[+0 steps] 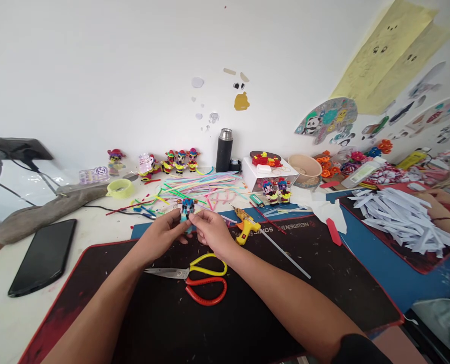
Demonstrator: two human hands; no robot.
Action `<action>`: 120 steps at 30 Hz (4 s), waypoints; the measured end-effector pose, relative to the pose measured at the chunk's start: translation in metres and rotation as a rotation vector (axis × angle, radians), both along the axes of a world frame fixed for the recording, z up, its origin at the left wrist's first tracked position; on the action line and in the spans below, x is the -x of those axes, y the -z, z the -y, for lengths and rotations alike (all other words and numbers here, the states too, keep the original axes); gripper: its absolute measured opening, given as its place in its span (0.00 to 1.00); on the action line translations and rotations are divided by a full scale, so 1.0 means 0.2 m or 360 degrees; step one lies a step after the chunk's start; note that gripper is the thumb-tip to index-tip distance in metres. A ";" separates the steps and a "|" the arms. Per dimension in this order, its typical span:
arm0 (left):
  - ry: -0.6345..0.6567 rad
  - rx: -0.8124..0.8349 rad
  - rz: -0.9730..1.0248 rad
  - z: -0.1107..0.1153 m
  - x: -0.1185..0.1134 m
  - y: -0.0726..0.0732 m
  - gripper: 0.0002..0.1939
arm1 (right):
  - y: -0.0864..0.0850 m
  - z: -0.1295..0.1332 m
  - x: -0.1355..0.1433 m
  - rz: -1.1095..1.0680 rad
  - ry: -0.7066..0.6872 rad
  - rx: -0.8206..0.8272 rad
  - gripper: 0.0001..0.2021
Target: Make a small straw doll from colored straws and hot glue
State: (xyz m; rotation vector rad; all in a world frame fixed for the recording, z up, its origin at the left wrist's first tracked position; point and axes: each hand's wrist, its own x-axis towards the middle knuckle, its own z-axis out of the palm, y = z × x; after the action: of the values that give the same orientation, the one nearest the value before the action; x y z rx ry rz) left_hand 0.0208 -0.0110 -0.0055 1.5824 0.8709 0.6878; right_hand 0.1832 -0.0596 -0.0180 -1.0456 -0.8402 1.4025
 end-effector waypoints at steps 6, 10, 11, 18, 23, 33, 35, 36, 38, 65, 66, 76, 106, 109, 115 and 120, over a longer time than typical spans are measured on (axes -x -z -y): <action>0.0001 0.0009 -0.0017 0.00 -0.01 0.00 0.25 | 0.01 0.00 0.00 0.0002 0.0011 0.0013 0.23; 0.0017 0.0020 -0.0006 0.01 -0.01 -0.01 0.26 | 0.02 0.00 0.00 -0.0004 0.0010 0.0017 0.22; 0.0021 0.0024 -0.0001 0.01 -0.01 -0.01 0.26 | 0.02 0.00 0.00 -0.0005 0.0010 0.0015 0.22; 0.0021 0.0067 -0.0003 0.01 -0.01 -0.01 0.26 | 0.02 0.00 0.00 -0.0005 0.0011 0.0020 0.23; 0.0022 0.0081 0.0009 0.01 -0.02 -0.02 0.24 | 0.02 -0.01 0.00 0.0000 0.0006 0.0022 0.23; 0.0107 0.0223 0.0081 0.01 -0.01 -0.03 0.21 | 0.02 0.00 -0.01 -0.0017 0.0015 0.0016 0.23; 0.0138 0.0279 0.0128 0.02 0.00 -0.04 0.19 | 0.02 0.00 -0.01 -0.0038 0.0011 0.0007 0.24; 0.0148 0.0306 0.0150 0.02 0.00 -0.04 0.19 | 0.02 0.00 -0.02 -0.0046 0.0010 0.0004 0.24; 0.0153 0.0355 0.0191 0.02 0.00 -0.05 0.19 | 0.02 0.00 -0.02 -0.0059 0.0007 -0.0006 0.24; 0.0029 0.0331 0.0217 0.00 -0.01 -0.04 0.21 | 0.04 0.01 -0.01 -0.0063 -0.0024 -0.0017 0.25; 0.0034 0.0314 0.0204 0.00 -0.01 -0.04 0.20 | 0.04 0.01 0.00 -0.0063 -0.0022 -0.0020 0.25; 0.0064 0.0197 0.0131 -0.01 0.00 -0.01 0.21 | 0.03 0.00 0.00 -0.0060 -0.0025 0.0006 0.25; 0.0143 0.0201 0.0100 0.00 -0.01 -0.01 0.22 | 0.02 0.01 -0.01 -0.0035 -0.0015 0.0059 0.22; 0.0132 0.0195 0.0098 0.00 -0.01 -0.01 0.22 | 0.01 0.01 -0.01 -0.0029 -0.0009 0.0060 0.22; 0.0143 0.0189 0.0108 0.00 -0.01 0.00 0.21 | 0.01 0.00 0.00 -0.0034 0.0001 0.0055 0.23; 0.0147 0.0193 0.0120 0.00 -0.01 0.00 0.22 | 0.01 0.00 -0.01 -0.0023 -0.0005 0.0054 0.22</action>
State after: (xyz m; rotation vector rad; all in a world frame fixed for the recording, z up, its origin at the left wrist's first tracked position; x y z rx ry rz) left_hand 0.0224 -0.0107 -0.0048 1.4693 0.7651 0.6136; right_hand 0.1846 -0.0602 -0.0194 -1.0592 -0.8105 1.4298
